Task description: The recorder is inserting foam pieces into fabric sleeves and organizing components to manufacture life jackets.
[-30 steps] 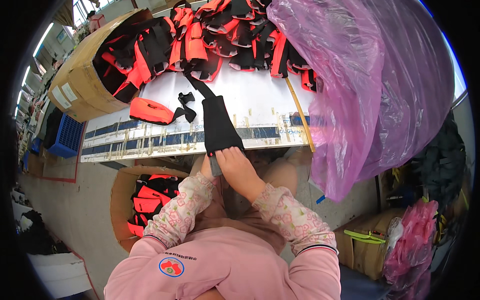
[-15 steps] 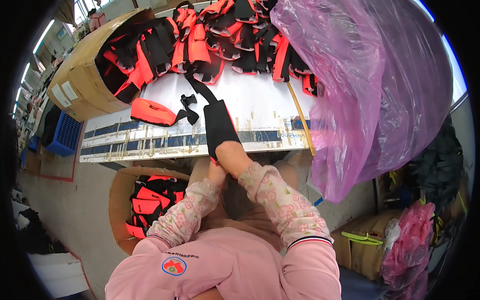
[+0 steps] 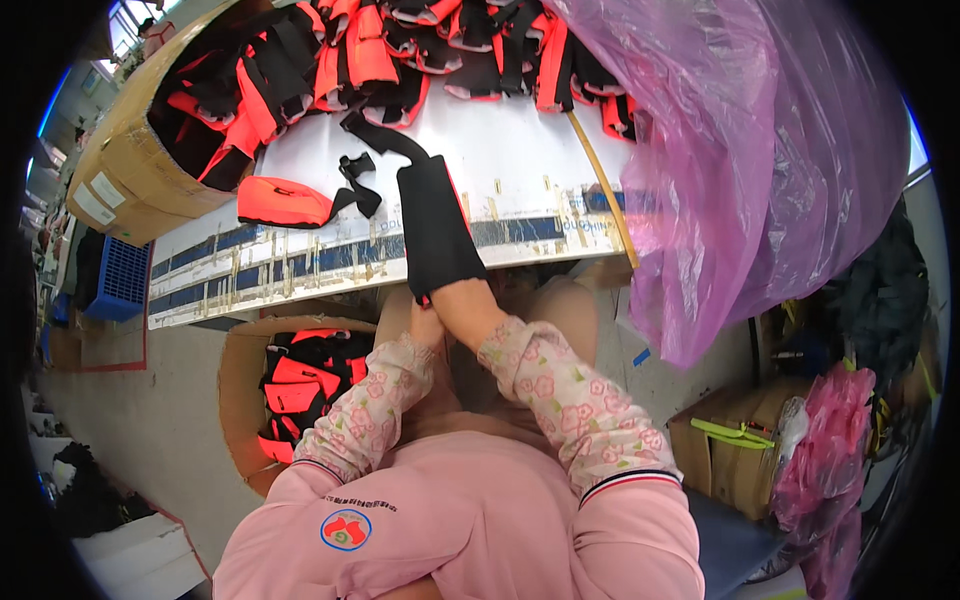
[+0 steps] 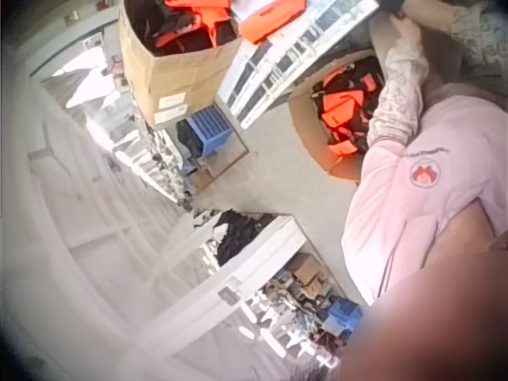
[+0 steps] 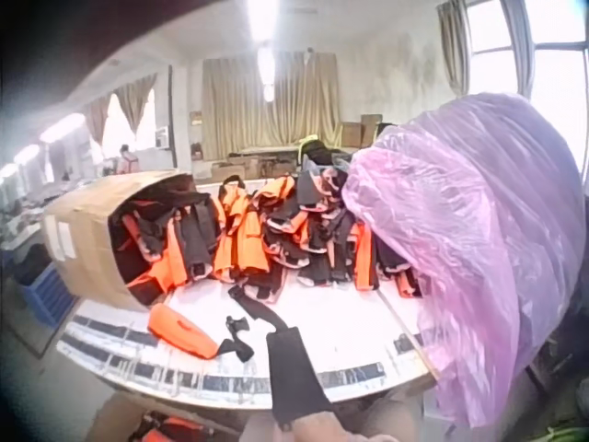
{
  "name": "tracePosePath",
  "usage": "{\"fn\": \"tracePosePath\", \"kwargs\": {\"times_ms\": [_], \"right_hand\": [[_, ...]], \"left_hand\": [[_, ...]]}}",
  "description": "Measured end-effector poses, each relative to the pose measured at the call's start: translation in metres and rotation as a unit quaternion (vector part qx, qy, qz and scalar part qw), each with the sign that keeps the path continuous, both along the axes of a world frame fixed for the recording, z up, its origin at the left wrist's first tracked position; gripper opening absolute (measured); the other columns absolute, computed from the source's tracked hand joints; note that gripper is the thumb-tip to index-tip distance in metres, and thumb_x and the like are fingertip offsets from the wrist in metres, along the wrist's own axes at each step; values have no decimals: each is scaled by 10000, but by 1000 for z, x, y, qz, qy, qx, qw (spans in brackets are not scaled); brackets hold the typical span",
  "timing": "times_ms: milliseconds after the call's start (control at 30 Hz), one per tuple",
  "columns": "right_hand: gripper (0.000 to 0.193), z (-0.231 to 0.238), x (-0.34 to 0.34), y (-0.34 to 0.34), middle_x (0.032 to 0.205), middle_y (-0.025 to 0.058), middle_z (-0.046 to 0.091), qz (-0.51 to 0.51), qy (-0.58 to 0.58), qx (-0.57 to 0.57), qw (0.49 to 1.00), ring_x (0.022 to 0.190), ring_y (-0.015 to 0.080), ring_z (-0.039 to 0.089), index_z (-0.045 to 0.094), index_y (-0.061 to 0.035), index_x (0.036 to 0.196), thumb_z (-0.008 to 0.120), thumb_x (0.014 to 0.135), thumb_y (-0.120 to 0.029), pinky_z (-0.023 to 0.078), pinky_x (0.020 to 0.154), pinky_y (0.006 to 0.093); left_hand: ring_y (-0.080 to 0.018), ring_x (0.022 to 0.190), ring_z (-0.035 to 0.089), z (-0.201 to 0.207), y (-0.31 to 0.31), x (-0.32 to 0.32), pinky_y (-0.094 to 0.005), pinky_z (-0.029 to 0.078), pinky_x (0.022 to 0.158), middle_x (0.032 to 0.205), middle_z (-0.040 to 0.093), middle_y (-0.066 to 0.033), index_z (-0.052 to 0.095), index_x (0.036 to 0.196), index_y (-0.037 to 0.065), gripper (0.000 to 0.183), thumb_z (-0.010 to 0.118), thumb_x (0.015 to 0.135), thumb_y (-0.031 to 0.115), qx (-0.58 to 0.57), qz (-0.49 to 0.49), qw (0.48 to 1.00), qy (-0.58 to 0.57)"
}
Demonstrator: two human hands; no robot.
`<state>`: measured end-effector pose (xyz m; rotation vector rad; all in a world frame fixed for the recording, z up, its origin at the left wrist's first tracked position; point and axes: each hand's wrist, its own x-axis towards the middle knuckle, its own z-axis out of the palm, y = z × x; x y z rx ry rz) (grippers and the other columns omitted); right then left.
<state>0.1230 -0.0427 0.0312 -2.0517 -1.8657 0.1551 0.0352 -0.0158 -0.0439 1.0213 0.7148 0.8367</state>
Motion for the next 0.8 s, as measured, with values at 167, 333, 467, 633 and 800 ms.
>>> {"fn": "tracePosePath", "kwargs": {"times_ms": [167,333,467,633,800], "right_hand": [[157,2,12,22,814,137,640,52,40,-60,996,815,286,600,656,-49,843,525,777,-106,474,754,375],[154,-7,15,34,694,85,655,109,48,-259,958,619,250,617,668,-53,773,520,778,-95,496,609,336],[197,24,-9,9,763,143,640,81,85,-329,937,721,297,625,660,-33,801,504,790,-152,488,675,388],[248,7,-25,-11,851,232,632,9,134,-80,988,779,373,631,650,-9,844,481,794,-184,494,678,469],[260,10,-19,7,824,227,630,-31,122,-130,984,774,367,630,653,-5,829,480,783,-193,490,672,456]], "left_hand": [[-167,555,595,33,5,7,-285,475,472,732,622,-103,551,1027,13,178,497,865,66,39,15,998,43],[-165,393,517,28,0,3,-276,382,336,609,578,-95,559,953,14,184,430,901,135,29,16,999,31],[-198,587,596,13,0,-21,-319,454,432,806,621,-99,552,1024,35,195,447,902,145,-121,-64,990,-24],[-167,693,600,-1,10,-24,-287,472,530,821,621,-67,585,962,52,159,470,895,138,-140,1,989,-48],[-173,780,615,13,12,-23,-299,497,618,924,631,-74,578,1014,51,163,519,865,83,-94,-47,994,-20]]}}
